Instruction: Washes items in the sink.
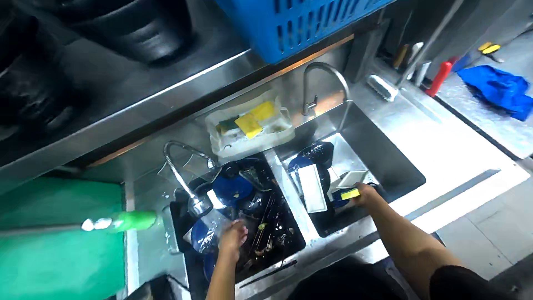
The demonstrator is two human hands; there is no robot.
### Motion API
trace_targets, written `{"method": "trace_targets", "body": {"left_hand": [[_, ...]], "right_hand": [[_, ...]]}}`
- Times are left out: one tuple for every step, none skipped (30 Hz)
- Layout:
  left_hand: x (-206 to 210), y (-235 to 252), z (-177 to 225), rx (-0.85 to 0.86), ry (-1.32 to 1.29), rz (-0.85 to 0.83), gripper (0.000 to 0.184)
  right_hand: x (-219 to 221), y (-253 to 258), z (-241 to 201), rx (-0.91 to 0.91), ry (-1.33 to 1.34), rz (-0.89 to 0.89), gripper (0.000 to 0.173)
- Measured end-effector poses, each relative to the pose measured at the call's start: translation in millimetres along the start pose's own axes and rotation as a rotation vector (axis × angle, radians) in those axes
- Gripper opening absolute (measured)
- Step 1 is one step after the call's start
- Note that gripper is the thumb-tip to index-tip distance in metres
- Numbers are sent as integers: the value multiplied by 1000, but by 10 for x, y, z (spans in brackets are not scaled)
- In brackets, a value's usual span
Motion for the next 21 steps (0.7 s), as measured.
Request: {"method": "trace_targets", "body": {"left_hand": [[-74, 31, 58, -1, -2, 15, 30], [-133, 64, 122, 3, -15, 26, 31], [-183, 107, 182, 7, -33, 33, 33], [-228, 157, 234, 8, -54, 43, 34], [-254, 204, 271, 4, -72, 50, 34], [-262, 242, 292, -4, -84, 55, 34], [-262, 282, 293, -13, -89, 62, 33], [-262, 324, 281, -15, -74, 70, 32], [-265, 366, 251, -2, -29, 89, 32], [-273, 402, 208, 30, 48, 118, 33], [-284, 432, 159, 79, 149, 151, 36], [-289, 464, 110, 132, 264, 184, 40], [-278, 482, 71, 165, 362, 191, 45], [-247, 500, 8, 160, 426, 176, 47], [-197, 517, -79, 117, 464, 140, 46], [-135, 509, -150, 45, 491, 85, 46], [-68, 481, -205, -35, 501, 26, 47], [-5, 453, -252, -113, 470, -19, 48], [50, 445, -295, -177, 400, -39, 48], [99, 454, -331, -224, 302, -27, 48], [141, 462, -342, -264, 186, -2, 48]], "right_hand": [[-14, 36, -3, -1, -8, 0, 40], [-20, 68, -4, -6, -9, -7, 39], [-14, 102, 3, -11, -3, -22, 38], [0, 124, 20, -10, 6, -25, 37], [11, 182, 57, -7, 14, -10, 37], [10, 251, 99, -1, 34, 6, 38], [11, 291, 133, 11, 66, 17, 39], [20, 303, 160, 24, 108, 30, 40], [33, 304, 177, 46, 164, 40, 40], [44, 285, 181, 71, 228, 49, 40], [51, 256, 176, 91, 296, 54, 40], [61, 216, 154, 105, 359, 54, 40], [81, 172, 128, 118, 406, 44, 40], [96, 126, 107, 121, 440, 27, 38], [104, 88, 101, 108, 457, -2, 37], [104, 52, 107, 87, 458, -41, 36], [99, 12, 120, 64, 441, -70, 35], [93, -45, 135, 42, 414, -83, 33], [85, -114, 149, 27, 387, -87, 31], [69, -189, 162, 23, 373, -93, 31], [50, -265, 169, 27, 377, -109, 33]]}}
Point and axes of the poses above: each hand's wrist, its own y-axis towards the middle knuckle, its own x-axis out of the palm, z = x × y, the point moved 3 cm from there along y, towards the middle knuckle, and after that the axes turned 15 degrees about z, right-handed, at the moved point
